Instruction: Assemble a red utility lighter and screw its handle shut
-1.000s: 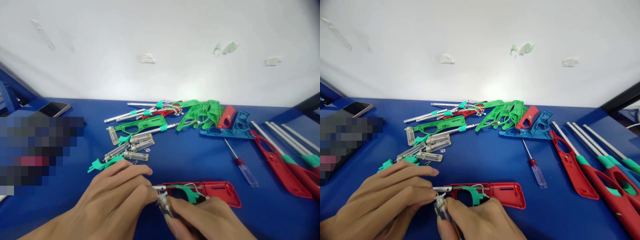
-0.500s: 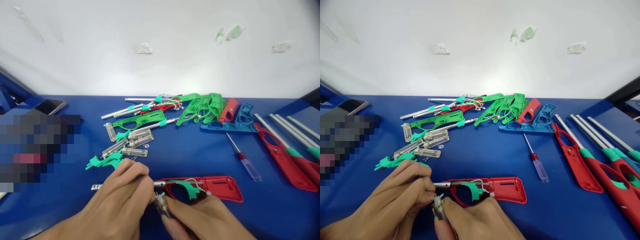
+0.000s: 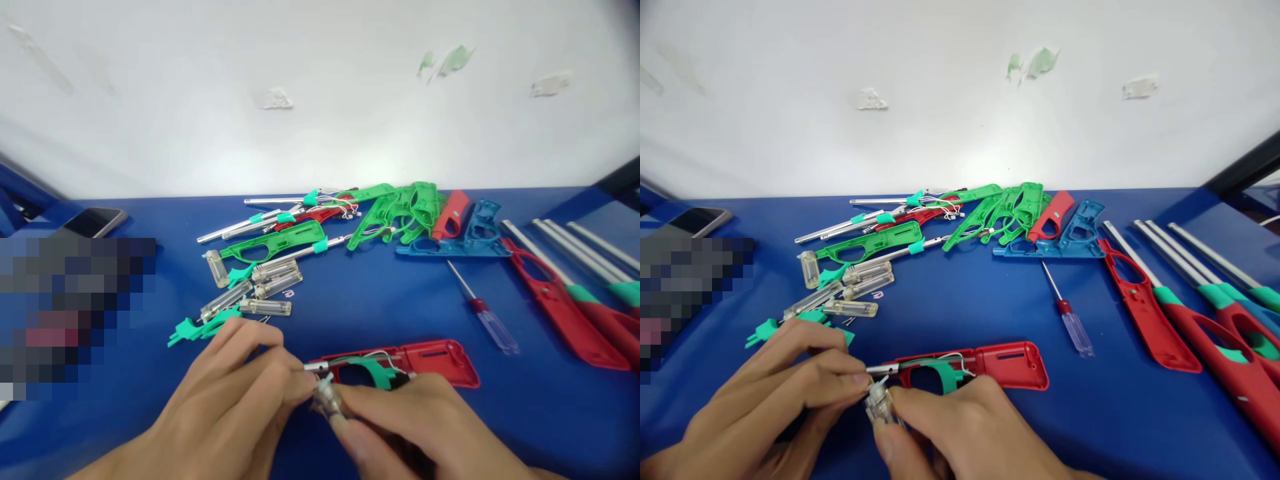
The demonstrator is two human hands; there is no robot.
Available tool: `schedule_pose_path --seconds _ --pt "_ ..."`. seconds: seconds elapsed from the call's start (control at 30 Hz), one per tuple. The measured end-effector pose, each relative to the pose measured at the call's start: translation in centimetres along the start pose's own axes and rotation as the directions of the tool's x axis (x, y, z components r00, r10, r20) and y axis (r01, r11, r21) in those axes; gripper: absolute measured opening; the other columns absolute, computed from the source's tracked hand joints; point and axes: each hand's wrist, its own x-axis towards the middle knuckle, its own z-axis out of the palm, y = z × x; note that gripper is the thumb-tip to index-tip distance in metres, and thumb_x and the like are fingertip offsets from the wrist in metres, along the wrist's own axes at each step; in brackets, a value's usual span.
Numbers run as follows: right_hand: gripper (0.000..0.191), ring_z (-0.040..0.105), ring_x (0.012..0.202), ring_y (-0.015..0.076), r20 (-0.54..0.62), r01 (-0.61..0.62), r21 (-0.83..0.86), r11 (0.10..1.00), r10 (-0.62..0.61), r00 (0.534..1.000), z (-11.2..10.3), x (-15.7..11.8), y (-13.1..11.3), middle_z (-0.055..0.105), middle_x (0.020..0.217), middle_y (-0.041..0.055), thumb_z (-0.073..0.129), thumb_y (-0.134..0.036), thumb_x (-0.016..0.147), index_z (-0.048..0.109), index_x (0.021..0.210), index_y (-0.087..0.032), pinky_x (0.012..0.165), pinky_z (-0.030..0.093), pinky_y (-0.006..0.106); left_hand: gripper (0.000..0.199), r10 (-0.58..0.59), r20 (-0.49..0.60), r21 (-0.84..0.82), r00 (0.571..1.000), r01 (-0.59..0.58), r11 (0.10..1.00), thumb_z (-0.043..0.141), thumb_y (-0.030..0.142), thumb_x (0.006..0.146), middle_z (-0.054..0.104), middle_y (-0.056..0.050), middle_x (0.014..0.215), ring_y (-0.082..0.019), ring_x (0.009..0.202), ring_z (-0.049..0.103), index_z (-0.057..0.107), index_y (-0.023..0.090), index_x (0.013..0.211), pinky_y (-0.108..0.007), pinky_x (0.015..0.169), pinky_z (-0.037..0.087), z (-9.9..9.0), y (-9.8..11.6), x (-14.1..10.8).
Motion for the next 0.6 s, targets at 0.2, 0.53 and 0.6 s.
schedule_pose_path --seconds 0.2,0.53,0.6 --pt "0.03 0.044 0.056 0.0075 0.013 -0.063 0.115 0.991 0.062 0.998 -0.5 -0.1 0.4 0.052 0.068 -0.0074 0.05 -0.034 0.113 0.065 0.09 -0.024 0.054 0.034 0.022 0.023 0.01 0.037 -0.045 0.999 -0.008 0.999 0.06 0.0 0.102 0.077 0.002 0.087 -0.015 0.083 0.066 0.068 0.019 0.112 -0.027 0.08 0.058 -0.5 -1.0 0.5" --pt "0.031 0.037 0.052 0.0064 0.024 -0.037 0.232 0.972 0.032 0.999 -0.6 0.5 0.0 0.046 0.063 -0.0082 0.047 -0.03 0.109 0.052 0.079 -0.023 0.049 0.03 0.022 0.02 -0.062 -0.049 -0.007 0.997 0.062 0.998 0.058 0.013 0.111 0.078 0.007 0.082 -0.009 0.077 0.07 0.07 0.023 0.097 -0.02 0.08 0.057 -0.5 -0.3 2.3" --pt "0.031 0.038 0.052 0.0058 0.037 -0.039 0.228 0.973 0.032 0.999 -0.8 0.5 0.0 0.045 0.063 -0.0083 0.048 -0.03 0.109 0.053 0.079 -0.023 0.048 0.03 0.021 0.02 -0.056 -0.06 -0.004 0.997 0.056 0.998 0.059 0.012 0.111 0.079 0.007 0.083 -0.009 0.078 0.072 0.07 0.023 0.098 -0.02 0.082 0.058 -0.4 -0.2 2.1"
